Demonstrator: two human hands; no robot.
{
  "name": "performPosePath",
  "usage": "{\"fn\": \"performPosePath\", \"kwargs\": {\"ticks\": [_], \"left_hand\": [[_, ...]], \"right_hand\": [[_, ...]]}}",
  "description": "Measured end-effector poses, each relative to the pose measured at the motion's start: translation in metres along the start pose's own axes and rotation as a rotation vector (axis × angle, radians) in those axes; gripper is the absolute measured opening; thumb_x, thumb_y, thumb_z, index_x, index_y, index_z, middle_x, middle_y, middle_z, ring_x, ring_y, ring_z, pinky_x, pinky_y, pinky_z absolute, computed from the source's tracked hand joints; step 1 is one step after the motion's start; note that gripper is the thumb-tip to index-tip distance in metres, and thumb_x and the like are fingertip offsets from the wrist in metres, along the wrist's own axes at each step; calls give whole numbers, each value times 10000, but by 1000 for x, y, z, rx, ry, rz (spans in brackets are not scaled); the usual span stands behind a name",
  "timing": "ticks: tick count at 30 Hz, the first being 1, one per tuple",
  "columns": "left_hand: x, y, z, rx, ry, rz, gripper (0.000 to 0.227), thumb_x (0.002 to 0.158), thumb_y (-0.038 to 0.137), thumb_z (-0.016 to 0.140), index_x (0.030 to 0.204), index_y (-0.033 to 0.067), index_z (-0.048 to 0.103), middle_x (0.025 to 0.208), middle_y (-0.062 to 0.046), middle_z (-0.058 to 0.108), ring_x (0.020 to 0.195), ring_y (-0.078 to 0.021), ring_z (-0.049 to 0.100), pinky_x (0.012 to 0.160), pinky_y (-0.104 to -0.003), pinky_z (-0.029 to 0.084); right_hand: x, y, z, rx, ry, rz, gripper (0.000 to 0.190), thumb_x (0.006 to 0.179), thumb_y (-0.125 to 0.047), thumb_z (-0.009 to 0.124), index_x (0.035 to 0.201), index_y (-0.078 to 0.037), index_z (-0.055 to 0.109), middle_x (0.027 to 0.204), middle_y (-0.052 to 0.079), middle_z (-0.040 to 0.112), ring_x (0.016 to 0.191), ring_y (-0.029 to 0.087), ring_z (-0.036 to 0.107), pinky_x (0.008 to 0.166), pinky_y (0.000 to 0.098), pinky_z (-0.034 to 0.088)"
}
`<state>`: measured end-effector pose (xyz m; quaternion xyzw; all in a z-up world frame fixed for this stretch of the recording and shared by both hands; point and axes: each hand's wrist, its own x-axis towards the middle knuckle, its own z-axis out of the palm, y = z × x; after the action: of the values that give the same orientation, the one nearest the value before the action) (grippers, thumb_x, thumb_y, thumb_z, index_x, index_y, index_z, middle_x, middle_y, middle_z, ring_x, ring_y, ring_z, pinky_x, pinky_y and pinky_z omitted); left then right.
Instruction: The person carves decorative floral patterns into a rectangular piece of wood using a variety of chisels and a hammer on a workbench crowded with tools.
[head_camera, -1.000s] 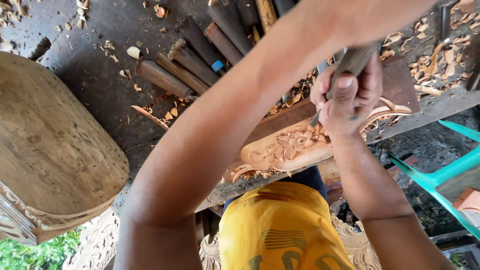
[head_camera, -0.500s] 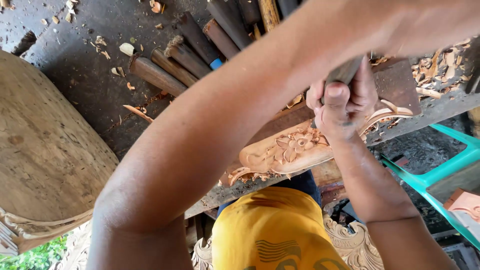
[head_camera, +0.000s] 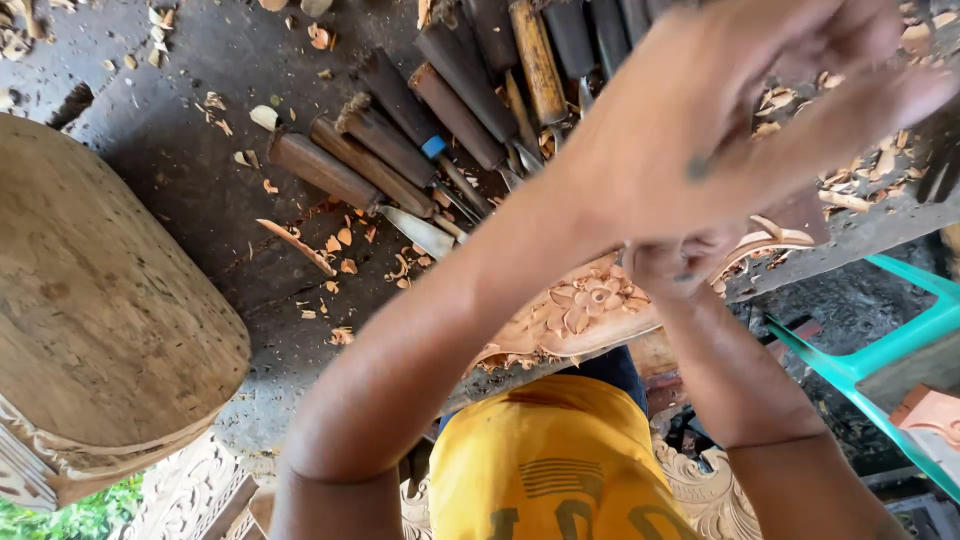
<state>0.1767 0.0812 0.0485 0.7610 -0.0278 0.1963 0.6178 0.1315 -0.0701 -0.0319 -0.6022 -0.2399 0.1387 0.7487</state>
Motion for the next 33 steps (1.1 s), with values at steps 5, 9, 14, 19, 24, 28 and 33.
{"fn": "performPosePath", "kwargs": {"ticks": [5, 9, 14, 19, 24, 28, 33], "left_hand": [[-39, 7, 1, -207, 76, -133, 217, 990, 40, 443, 1144, 10, 593, 881, -47, 642, 741, -75, 628, 700, -262, 581], [-58, -14, 5, -264, 102, -177, 225, 1065, 65, 434, 1200, 39, 613, 935, -51, 682, 783, -90, 672, 739, -260, 610], [-52, -13, -2, -219, 111, -227, 264, 1077, 158, 442, 1284, 47, 564, 1032, -65, 690, 840, -97, 696, 779, -254, 612], [-55, 5, -11, -187, 145, -248, 347, 1090, 250, 450, 1369, 56, 515, 1129, -79, 698, 897, -103, 719, 818, -248, 615], [-71, 14, -15, -254, 207, -242, 284, 1124, 208, 456, 1321, 56, 594, 1002, -45, 737, 842, -75, 744, 790, -231, 641], [-77, 3, -8, -288, 239, -304, 262, 1133, 156, 450, 1288, 34, 622, 930, -60, 724, 830, -82, 711, 775, -248, 634], [-80, -9, -3, -428, 309, -428, 287, 1157, 143, 444, 1315, 6, 641, 926, -101, 721, 851, -123, 700, 808, -295, 638]], "right_hand": [[-20, 28, -7, -63, 52, -26, 246, 1113, -255, 632, 1137, -10, 624, 1004, 50, 666, 904, 105, 617, 815, 236, 526], [-24, 33, 6, 7, 96, 30, 264, 1171, -252, 626, 1199, 9, 604, 1112, 18, 648, 1016, 65, 572, 908, 213, 482], [10, -13, 7, 32, 107, 136, 445, 1081, -377, 609, 1300, 4, 537, 1136, -32, 615, 1003, 45, 577, 872, 217, 511], [10, -3, 11, -109, -94, 13, 259, 1090, -269, 658, 1167, -27, 608, 1076, -2, 634, 978, 64, 592, 866, 230, 500], [4, -14, 7, -228, -202, 9, 308, 1031, -269, 640, 1095, 26, 583, 1051, 34, 638, 993, 124, 617, 880, 278, 500], [1, 5, 10, -180, -132, 8, 245, 1088, -237, 596, 1127, 5, 587, 1032, 8, 630, 931, 73, 575, 818, 224, 477], [6, 8, 20, -89, -174, -76, 126, 1135, -152, 601, 1124, -27, 597, 1000, -13, 621, 864, 36, 566, 753, 186, 480]]}}
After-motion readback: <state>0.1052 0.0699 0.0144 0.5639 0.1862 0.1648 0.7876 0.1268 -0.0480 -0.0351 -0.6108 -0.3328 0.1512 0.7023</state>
